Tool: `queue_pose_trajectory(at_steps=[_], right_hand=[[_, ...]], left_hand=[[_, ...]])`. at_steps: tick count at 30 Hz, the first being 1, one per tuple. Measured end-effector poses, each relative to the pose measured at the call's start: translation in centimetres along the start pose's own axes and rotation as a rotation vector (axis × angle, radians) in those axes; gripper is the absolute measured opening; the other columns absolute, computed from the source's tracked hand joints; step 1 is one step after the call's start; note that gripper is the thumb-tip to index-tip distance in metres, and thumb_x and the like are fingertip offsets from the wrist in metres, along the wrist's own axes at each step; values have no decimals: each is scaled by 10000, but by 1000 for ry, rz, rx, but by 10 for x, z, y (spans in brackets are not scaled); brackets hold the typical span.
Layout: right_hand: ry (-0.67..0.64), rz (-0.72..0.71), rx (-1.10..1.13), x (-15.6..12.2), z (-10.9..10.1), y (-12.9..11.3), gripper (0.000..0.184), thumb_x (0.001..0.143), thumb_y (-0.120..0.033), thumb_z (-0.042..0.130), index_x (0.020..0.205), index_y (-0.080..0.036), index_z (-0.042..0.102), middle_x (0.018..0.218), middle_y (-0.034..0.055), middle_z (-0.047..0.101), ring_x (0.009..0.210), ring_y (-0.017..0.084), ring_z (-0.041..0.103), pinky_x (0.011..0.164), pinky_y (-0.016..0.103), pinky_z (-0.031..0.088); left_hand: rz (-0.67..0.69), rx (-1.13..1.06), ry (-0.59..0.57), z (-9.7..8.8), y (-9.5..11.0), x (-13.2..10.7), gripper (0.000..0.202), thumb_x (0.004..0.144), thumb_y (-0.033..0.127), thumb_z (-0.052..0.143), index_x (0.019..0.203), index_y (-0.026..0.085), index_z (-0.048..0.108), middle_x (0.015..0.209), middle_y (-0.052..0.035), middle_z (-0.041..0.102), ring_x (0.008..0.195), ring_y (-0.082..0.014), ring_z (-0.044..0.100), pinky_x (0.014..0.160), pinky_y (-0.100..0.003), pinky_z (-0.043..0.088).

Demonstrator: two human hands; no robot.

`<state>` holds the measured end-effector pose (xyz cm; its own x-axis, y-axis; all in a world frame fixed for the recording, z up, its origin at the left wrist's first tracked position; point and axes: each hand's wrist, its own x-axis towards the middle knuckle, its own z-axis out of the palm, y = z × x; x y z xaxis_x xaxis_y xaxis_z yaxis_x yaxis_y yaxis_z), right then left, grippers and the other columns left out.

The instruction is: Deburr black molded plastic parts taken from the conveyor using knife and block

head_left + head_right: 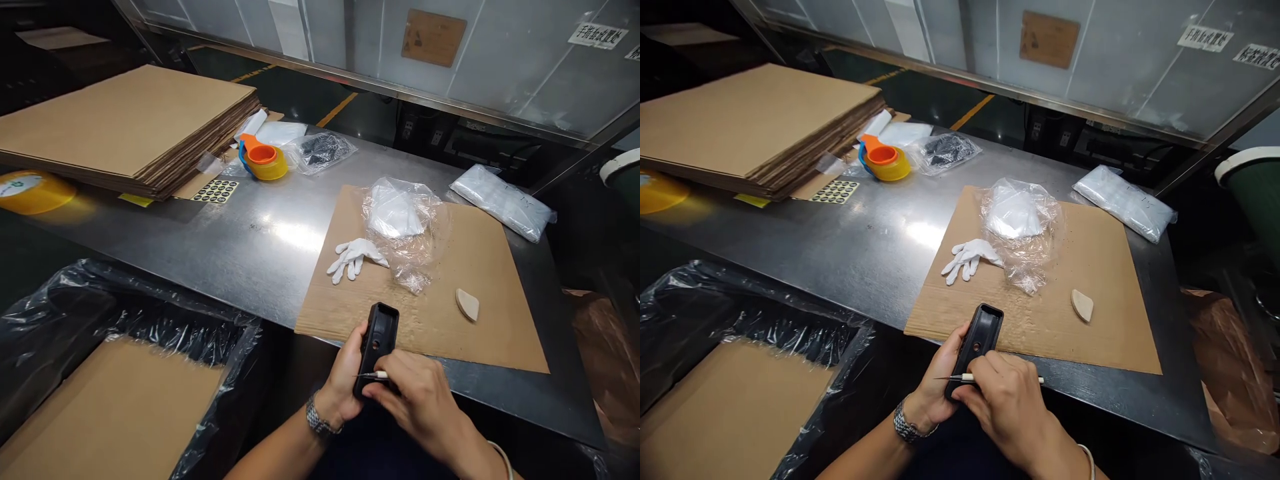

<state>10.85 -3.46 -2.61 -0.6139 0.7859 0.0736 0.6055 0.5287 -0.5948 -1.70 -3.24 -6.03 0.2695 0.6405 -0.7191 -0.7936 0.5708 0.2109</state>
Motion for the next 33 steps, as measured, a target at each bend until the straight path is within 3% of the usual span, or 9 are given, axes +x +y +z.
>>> queue_pose_trajectory(at_steps=[5,11,14,17,21,25,28,30,33], right_hand=[[-29,11,-43,0,5,1,381,898,-477,412,665,-191,504,603,-17,560,505,106,480,483,235,257],[-63,175,28,1,1,13,240,805,-355,612,655,-194,518,581,-41,580,486,94,508,458,204,292],[-33,255,93,4,-4,22,158,808,-320,608,904,-196,589,608,-36,631,497,109,567,470,196,368],[13,250,130,9,-11,32,385,797,-283,618,1168,-201,552,751,10,704,630,149,649,567,225,454],[52,201,181,14,-18,45,214,819,-188,553,990,-219,678,924,46,715,809,175,663,702,259,469],[49,251,392,20,-17,56,158,812,-248,557,795,-187,702,733,15,685,676,152,619,622,239,444],[107,346,478,20,-13,62,314,855,-374,495,712,-145,655,596,-6,570,564,117,524,527,222,395],[167,405,475,14,-9,62,342,877,-403,450,788,-131,636,556,-27,489,519,99,461,495,217,366],[152,453,517,-1,-1,56,408,778,-392,609,1098,-145,551,639,-40,498,564,102,476,526,215,402]], left_hand=[[-2,15,-5,-2,-6,-1,287,780,383,554,613,150,554,534,26,560,473,-83,503,518,-202,416],[-43,99,15,-1,-12,-4,308,768,425,564,646,143,564,519,11,576,437,-104,524,463,-217,396],[-104,227,-12,-1,-15,-7,418,813,503,450,739,119,599,518,-27,597,377,-127,528,401,-226,361],[-128,312,-37,-4,-16,-9,463,834,535,376,817,124,588,539,-42,617,365,-129,541,387,-211,350],[-144,364,-78,-5,-17,-11,468,846,534,345,758,130,564,548,-47,619,363,-125,546,392,-208,365],[-193,391,-82,-6,-17,-12,517,843,552,338,695,118,578,550,-57,619,365,-120,546,380,-199,348],[-215,389,-104,-7,-16,-12,551,839,562,335,698,102,603,572,-62,619,376,-116,549,373,-191,334],[-181,387,-109,-7,-15,-12,562,837,563,340,705,93,616,583,-62,619,380,-112,547,378,-193,338],[-48,388,-39,-8,-16,-12,537,832,563,361,726,101,615,551,-54,614,383,-114,542,391,-197,350]])
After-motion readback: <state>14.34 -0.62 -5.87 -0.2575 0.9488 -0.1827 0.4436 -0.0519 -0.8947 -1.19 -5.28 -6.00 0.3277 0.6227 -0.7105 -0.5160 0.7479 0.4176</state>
